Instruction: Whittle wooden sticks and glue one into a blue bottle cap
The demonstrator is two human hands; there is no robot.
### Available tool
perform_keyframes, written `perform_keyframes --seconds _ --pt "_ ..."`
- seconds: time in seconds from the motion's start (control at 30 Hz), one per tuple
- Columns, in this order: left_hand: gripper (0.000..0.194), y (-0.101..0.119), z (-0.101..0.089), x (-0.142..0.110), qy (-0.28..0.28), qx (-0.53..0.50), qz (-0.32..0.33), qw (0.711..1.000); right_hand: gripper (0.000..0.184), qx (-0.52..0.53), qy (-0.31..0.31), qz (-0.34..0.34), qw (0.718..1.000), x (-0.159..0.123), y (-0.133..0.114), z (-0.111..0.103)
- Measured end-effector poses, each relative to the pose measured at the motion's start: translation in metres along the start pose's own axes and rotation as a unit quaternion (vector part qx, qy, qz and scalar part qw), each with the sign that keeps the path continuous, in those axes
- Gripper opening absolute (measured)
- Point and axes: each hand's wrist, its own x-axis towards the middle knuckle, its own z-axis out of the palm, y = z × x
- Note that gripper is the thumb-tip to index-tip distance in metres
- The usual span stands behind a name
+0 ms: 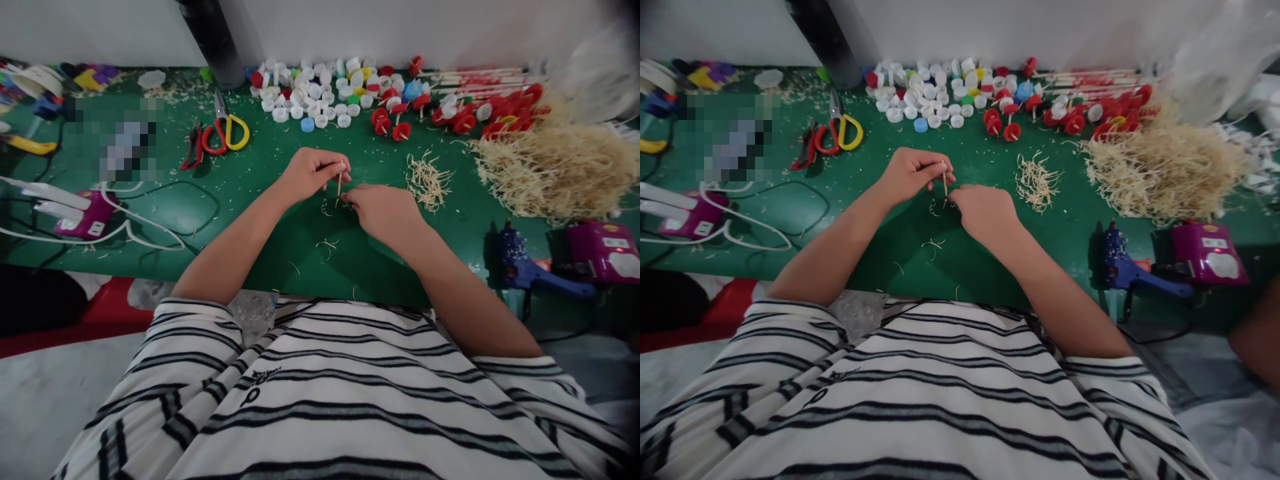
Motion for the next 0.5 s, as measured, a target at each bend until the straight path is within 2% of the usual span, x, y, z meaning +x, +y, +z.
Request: perform_keyframes --seconds 0.17,0.37,0.5 --pt "0.027 -0.001 0.004 -0.002 -0.003 0.025 0.026 0.999 0.048 -0.026 -0.030 0.005 0.999 -0.004 -0.012 -0.011" --pt "0.029 0.006 0.015 -0.008 -0.019 0.124 0.127 0.984 0.053 -0.066 -0.039 0.011 0.997 -0.009 -0.019 -0.013" --pt "0.033 0.006 0.015 -0.011 -0.007 0.121 0.130 0.984 0.055 -0.068 -0.032 0.005 0.997 -0.010 -0.020 -0.009"
